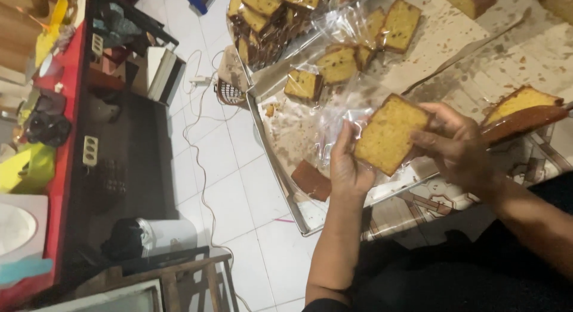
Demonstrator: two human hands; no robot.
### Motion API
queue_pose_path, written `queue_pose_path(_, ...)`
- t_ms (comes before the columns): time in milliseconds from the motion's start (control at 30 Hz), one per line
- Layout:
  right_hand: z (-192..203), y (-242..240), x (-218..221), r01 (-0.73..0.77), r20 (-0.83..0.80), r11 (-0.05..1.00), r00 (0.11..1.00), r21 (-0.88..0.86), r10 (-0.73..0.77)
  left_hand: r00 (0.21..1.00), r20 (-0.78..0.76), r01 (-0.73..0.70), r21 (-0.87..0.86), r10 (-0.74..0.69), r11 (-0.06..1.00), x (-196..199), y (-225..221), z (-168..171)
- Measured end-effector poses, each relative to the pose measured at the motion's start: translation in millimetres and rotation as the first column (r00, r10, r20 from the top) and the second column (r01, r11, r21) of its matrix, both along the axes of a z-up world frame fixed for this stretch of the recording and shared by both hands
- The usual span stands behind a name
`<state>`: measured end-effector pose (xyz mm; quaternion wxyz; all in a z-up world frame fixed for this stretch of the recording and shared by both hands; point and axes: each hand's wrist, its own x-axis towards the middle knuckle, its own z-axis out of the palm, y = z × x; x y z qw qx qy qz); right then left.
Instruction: Wrapping individual slices of cake into small plastic bags for packaging.
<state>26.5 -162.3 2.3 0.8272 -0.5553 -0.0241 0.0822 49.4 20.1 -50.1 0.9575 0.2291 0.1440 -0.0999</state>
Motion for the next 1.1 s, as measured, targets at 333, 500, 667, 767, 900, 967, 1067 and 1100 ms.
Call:
queue_pose_path(333, -40, -1, 24, -0.055, -0.047, 0.890, 0.998, -0.452, 0.038, 0.837, -0.156, -0.427, 0.414, 0.525, 0.804, 41, 87, 10)
queue_pose_path(500, -74, -3, 32, -0.030, 0.005, 0.848, 0.999, -0.530, 0.039, 0.716, 0.034, -0.584, 0.577, 0.698, 0.571, 97, 133, 31)
queue_pose_path(667, -129, -10, 50, -0.033, 0.115, 0.701, 0.980, -0.712, 0.163, 0.538, 0.400, -0.607, 0.795, 0.742, 0.012, 209, 215, -60)
queue_pose_path(767, -168, -3, 67, 0.212, 0.496, 0.620, 0.803, -0.756, 0.330, 0.576, 0.313, -0.591, 0.798, 0.755, 0.120, 224, 202, -59)
queue_pose_path(900, -152, 19, 70, 0.107, 0.572, 0.694, 0.663, -0.712, 0.483, 0.798, 0.111, -0.292, 0.930, 0.592, 0.221, 195, 148, -1)
queue_pose_path(967, -171, 18, 75, -0.070, 0.164, 0.382, 0.821, -0.922, 0.547, 0.905, 0.125, -0.219, 0.957, 0.407, 0.193, 187, 138, 2)
queue_pose_path(1067, -145, 17, 89, -0.172, -0.057, 0.287, 0.927, -0.942, 0.370, 0.906, 0.249, -0.266, 0.964, 0.343, 0.004, 156, 110, -13)
queue_pose_path(1100, -153, 12, 91, -0.175, -0.061, 0.287, 0.929, -0.942, 0.366, 0.909, 0.245, -0.262, 0.965, 0.338, 0.006, 138, 98, -14)
